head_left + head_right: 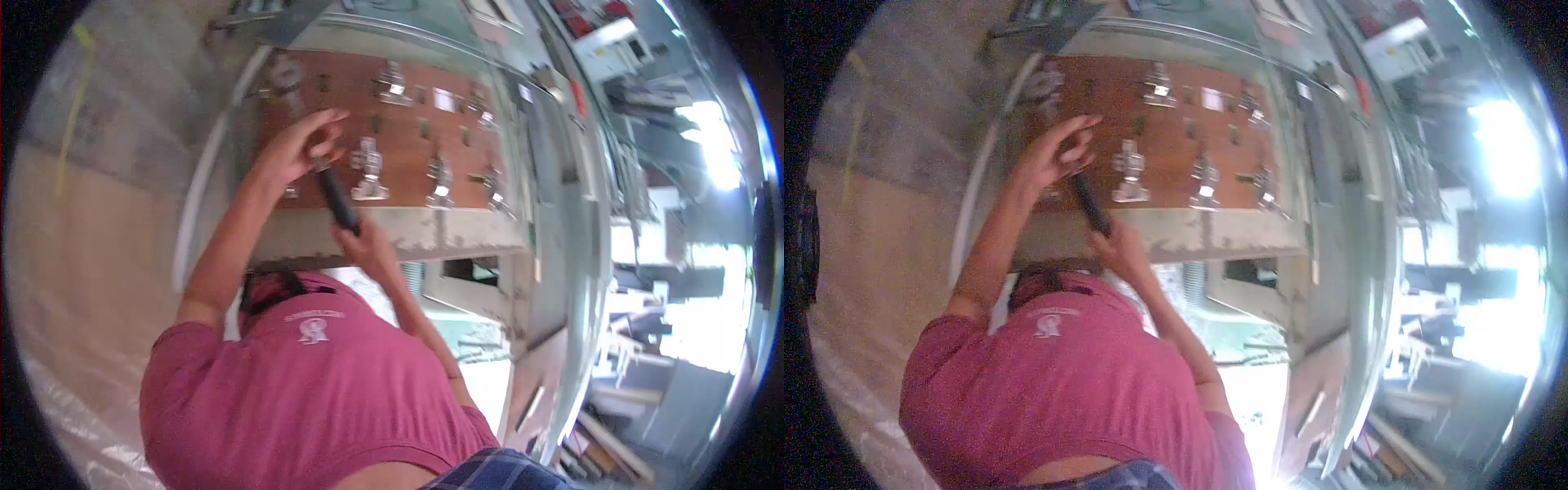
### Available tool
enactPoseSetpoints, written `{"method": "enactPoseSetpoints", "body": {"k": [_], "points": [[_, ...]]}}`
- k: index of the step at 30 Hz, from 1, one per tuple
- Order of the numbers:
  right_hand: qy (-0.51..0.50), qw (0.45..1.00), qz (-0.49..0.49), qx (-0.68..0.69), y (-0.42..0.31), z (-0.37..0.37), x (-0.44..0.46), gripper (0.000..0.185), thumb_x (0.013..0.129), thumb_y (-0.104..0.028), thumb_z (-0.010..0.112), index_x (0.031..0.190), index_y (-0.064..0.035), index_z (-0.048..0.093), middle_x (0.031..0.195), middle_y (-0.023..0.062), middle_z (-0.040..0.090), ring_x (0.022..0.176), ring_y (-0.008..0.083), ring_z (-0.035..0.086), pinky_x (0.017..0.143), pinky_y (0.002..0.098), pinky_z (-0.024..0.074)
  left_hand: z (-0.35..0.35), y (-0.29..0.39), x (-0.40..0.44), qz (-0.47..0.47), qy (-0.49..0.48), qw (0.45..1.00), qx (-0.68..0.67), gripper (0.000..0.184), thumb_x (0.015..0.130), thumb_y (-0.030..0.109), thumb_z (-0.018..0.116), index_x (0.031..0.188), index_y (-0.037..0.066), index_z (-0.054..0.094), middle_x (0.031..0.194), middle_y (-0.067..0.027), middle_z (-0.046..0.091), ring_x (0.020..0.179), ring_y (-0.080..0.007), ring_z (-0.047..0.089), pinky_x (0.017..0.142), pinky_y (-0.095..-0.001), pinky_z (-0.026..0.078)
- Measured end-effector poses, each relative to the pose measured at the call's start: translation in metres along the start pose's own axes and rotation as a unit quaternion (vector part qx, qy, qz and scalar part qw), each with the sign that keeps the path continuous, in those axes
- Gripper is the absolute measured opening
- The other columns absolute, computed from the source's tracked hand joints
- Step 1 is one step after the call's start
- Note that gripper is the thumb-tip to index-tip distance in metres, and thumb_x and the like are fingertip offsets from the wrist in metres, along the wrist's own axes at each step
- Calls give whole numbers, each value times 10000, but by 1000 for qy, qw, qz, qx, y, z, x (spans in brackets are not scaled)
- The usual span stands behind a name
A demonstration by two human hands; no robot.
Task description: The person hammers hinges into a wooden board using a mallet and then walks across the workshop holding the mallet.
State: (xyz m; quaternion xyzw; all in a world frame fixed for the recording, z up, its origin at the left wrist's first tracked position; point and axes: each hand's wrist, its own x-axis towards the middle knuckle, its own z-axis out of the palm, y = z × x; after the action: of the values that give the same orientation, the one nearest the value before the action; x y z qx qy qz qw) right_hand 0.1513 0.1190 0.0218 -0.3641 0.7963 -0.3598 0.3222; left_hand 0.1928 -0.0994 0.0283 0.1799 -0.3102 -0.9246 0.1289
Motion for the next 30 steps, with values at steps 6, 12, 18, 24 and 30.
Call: {"method": "enactPoseSetpoints", "body": {"k": [6,12,18,24,30], "points": [[-22,970,15,243,-63,-1,64,217,862,-198,542,991,-44,459,614,-18,446,464,53,411,388,212,333,-4,57,68,91,-34,993,-70,283,849,175,600,1079,11,572,678,33,517,441,-19,360,534,-230,409],[-33,986,28,162,-57,2,111,172,852,-190,543,927,-59,460,616,-21,449,452,37,382,371,191,289,-60,57,115,57,-17,980,-188,337,856,135,581,1154,4,491,668,34,508,448,-13,353,462,-173,347],[-44,990,25,133,-33,11,129,196,840,-200,565,918,-51,465,620,-21,456,451,37,390,371,200,299,-83,46,123,18,-17,974,-225,329,872,155,574,1164,26,497,656,35,494,448,-13,336,452,-159,349],[29,996,15,83,-32,9,121,333,812,-251,584,998,23,543,681,95,571,582,185,553,523,347,429,-69,47,130,5,-76,974,-212,249,866,157,584,1067,21,527,671,12,487,452,-22,345,435,-154,345],[124,974,100,160,-47,-31,94,284,819,-226,582,977,7,552,664,66,546,557,147,526,494,314,418,16,20,168,-45,-33,994,-95,322,870,301,601,1031,31,530,635,49,453,452,-25,334,409,-160,292]]}}
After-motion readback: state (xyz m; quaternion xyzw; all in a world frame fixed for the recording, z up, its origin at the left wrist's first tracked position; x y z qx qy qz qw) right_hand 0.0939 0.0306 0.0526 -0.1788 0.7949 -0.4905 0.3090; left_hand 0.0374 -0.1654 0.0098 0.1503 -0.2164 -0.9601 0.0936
